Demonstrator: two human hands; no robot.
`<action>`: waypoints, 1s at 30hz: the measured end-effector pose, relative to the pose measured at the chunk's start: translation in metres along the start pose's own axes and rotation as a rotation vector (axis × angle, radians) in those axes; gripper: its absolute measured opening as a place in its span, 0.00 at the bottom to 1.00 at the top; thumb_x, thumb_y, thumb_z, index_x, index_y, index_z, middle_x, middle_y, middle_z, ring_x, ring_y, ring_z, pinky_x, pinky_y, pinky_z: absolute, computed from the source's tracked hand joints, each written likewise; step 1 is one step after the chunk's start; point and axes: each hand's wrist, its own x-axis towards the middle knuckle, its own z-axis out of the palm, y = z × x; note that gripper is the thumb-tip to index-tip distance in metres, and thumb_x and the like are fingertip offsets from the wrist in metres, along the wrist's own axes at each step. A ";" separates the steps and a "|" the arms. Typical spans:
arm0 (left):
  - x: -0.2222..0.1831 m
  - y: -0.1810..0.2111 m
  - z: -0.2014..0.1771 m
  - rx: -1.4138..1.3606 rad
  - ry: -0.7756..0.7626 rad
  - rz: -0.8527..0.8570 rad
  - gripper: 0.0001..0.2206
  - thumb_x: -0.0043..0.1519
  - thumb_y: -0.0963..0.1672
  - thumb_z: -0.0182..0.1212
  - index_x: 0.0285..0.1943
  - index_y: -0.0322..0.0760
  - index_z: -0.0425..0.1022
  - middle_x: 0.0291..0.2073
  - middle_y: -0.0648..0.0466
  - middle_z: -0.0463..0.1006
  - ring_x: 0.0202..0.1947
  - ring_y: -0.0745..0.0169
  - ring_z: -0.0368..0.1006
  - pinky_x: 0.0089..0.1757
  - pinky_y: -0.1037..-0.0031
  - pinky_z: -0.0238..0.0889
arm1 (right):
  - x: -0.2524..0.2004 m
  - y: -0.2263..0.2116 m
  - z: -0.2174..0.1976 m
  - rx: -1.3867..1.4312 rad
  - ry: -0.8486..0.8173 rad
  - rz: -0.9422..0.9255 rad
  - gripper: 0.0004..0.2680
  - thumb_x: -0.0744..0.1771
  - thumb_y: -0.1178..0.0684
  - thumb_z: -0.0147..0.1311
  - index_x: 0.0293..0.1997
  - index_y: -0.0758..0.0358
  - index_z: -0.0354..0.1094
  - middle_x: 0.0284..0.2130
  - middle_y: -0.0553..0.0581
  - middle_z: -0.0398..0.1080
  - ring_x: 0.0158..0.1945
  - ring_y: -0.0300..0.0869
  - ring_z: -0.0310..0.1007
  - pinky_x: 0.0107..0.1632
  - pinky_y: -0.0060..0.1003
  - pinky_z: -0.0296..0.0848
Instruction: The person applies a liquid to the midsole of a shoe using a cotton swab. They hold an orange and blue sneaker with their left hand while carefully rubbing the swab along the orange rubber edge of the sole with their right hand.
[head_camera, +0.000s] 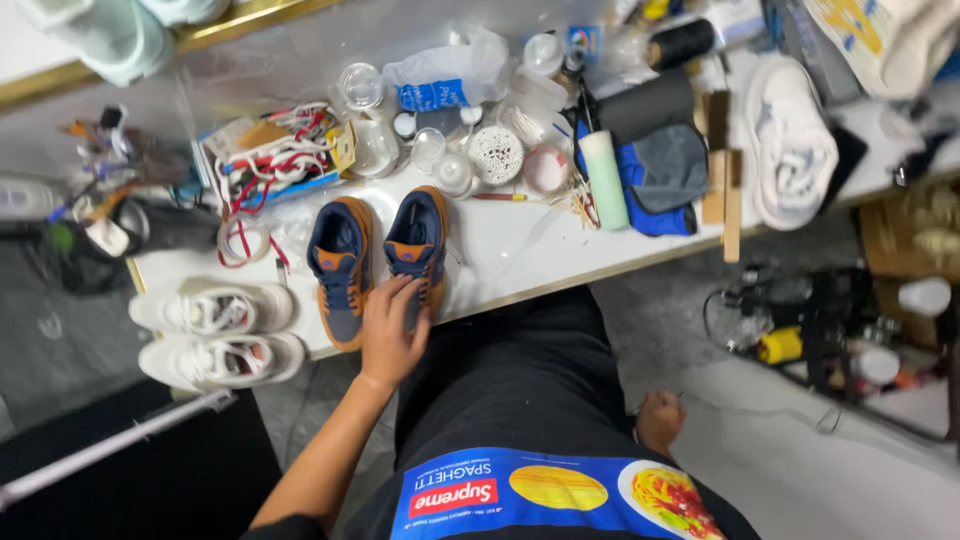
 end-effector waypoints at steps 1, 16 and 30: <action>0.008 0.005 0.026 0.000 0.018 0.004 0.23 0.54 0.39 0.66 0.61 0.33 0.71 0.57 0.42 0.72 0.59 0.39 0.67 0.60 0.56 0.60 | 0.049 -0.005 0.019 0.145 -0.016 -0.086 0.09 0.66 0.49 0.61 0.44 0.62 0.72 0.42 0.63 0.73 0.49 0.58 0.72 0.53 0.50 0.70; -0.035 -0.058 0.101 0.262 0.081 -0.455 0.59 0.39 0.52 0.81 0.77 0.31 0.44 0.63 0.40 0.63 0.62 0.35 0.61 0.56 0.54 0.59 | 0.074 -0.197 0.188 0.783 -0.467 -1.068 0.10 0.63 0.61 0.64 0.46 0.69 0.72 0.43 0.63 0.72 0.44 0.53 0.74 0.43 0.40 0.74; -0.073 -0.076 0.114 0.310 0.314 -0.300 0.58 0.37 0.51 0.82 0.79 0.44 0.48 0.58 0.44 0.70 0.56 0.40 0.70 0.51 0.59 0.67 | 0.071 -0.179 0.203 0.808 -0.450 -1.032 0.04 0.67 0.60 0.60 0.44 0.69 0.73 0.39 0.59 0.75 0.40 0.42 0.77 0.45 0.34 0.75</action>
